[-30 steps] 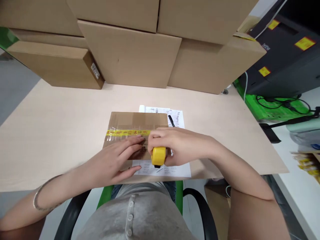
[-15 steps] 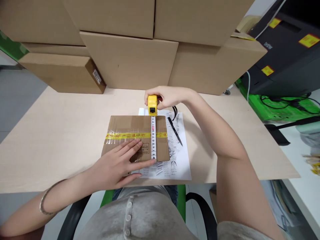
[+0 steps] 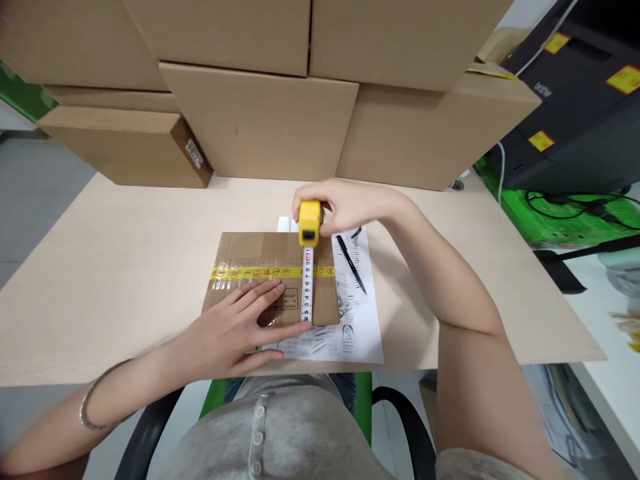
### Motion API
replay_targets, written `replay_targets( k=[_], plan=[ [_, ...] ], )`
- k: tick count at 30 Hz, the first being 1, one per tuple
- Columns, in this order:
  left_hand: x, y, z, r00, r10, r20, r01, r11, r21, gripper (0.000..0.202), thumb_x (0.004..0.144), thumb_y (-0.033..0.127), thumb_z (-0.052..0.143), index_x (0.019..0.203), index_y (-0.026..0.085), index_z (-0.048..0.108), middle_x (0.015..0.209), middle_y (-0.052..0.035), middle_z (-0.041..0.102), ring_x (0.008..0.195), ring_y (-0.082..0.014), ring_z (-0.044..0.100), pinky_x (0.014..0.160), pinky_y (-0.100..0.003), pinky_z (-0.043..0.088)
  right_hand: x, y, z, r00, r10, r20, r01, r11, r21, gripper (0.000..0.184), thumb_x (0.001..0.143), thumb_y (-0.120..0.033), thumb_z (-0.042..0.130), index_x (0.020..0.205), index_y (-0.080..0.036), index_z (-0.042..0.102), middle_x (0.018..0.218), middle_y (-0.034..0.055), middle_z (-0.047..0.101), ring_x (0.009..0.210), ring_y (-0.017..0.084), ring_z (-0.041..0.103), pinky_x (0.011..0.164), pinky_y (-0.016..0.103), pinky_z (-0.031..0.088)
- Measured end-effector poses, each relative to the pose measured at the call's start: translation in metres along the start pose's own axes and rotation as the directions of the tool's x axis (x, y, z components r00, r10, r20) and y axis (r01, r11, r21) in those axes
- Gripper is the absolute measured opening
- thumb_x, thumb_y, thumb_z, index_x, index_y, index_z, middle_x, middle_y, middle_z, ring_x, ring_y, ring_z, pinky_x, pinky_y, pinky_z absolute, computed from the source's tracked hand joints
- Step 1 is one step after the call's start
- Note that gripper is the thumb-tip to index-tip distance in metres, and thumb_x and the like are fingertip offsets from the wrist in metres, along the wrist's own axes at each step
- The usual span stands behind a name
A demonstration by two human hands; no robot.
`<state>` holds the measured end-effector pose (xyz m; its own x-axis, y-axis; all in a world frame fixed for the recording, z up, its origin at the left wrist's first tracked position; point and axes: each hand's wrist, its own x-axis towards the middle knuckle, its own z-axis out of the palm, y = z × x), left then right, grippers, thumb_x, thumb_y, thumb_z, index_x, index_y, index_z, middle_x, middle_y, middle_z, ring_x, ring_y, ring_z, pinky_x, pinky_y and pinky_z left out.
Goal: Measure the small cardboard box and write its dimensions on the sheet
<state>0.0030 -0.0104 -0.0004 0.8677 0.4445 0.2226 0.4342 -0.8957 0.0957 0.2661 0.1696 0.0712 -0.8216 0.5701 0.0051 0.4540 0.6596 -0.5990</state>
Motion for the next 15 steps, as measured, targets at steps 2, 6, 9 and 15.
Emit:
replay_targets(
  k=[2, 6, 9, 15],
  plan=[
    [0.0, 0.0, -0.002, 1.0, 0.009, -0.025, -0.01, 0.999, -0.036, 0.047, 0.105, 0.047, 0.054, 0.152, 0.04, 0.054, 0.141, -0.0151, 0.063, 0.138, -0.0383, 0.058, 0.11, -0.057, 0.052, -0.014, -0.017, 0.013, 0.999, -0.013, 0.039, 0.012, 1.0, 0.023, 0.033, 0.081, -0.025, 0.074, 0.114, -0.026, 0.073, 0.111, 0.004, 0.071, 0.102, 0.021, 0.065, 0.089, 0.035, 0.052],
    [-0.004, 0.0, -0.006, 0.977, 0.023, -0.211, -0.074, 0.969, -0.237, 0.046, 0.1, 0.044, 0.062, 0.143, 0.029, 0.059, 0.13, -0.0134, 0.066, 0.134, -0.034, 0.06, 0.11, -0.051, 0.056, -0.056, -0.052, 0.051, 0.977, -0.064, 0.203, 0.034, 0.988, 0.148, 0.041, 0.077, -0.016, 0.073, 0.116, -0.025, 0.072, 0.111, 0.0045, 0.07, 0.099, 0.021, 0.066, 0.085, 0.033, 0.053],
    [-0.016, -0.011, -0.005, 0.862, -0.22, -0.457, -0.031, 0.877, -0.48, 0.053, 0.096, 0.033, 0.068, 0.146, 0.024, 0.053, 0.129, -0.0117, 0.067, 0.134, -0.0302, 0.062, 0.112, -0.048, 0.056, -0.086, -0.057, 0.067, 0.986, -0.049, 0.16, 0.006, 0.965, 0.261, 0.042, 0.076, -0.012, 0.073, 0.116, -0.026, 0.071, 0.114, 0.0045, 0.071, 0.101, 0.021, 0.068, 0.087, 0.033, 0.054],
    [-0.036, -0.07, 0.023, 0.361, -0.933, -0.017, 0.461, 0.194, -0.866, 0.047, 0.097, 0.056, 0.064, 0.131, 0.024, 0.068, 0.136, -0.0131, 0.068, 0.13, -0.0366, 0.064, 0.111, -0.062, 0.053, -0.11, -0.02, 0.084, 0.731, 0.594, -0.337, -0.284, 0.713, 0.641, 0.027, 0.087, -0.044, 0.076, 0.096, -0.025, 0.061, 0.08, -0.0018, 0.06, 0.063, 0.013, 0.052, 0.057, 0.028, 0.041]
  ],
)
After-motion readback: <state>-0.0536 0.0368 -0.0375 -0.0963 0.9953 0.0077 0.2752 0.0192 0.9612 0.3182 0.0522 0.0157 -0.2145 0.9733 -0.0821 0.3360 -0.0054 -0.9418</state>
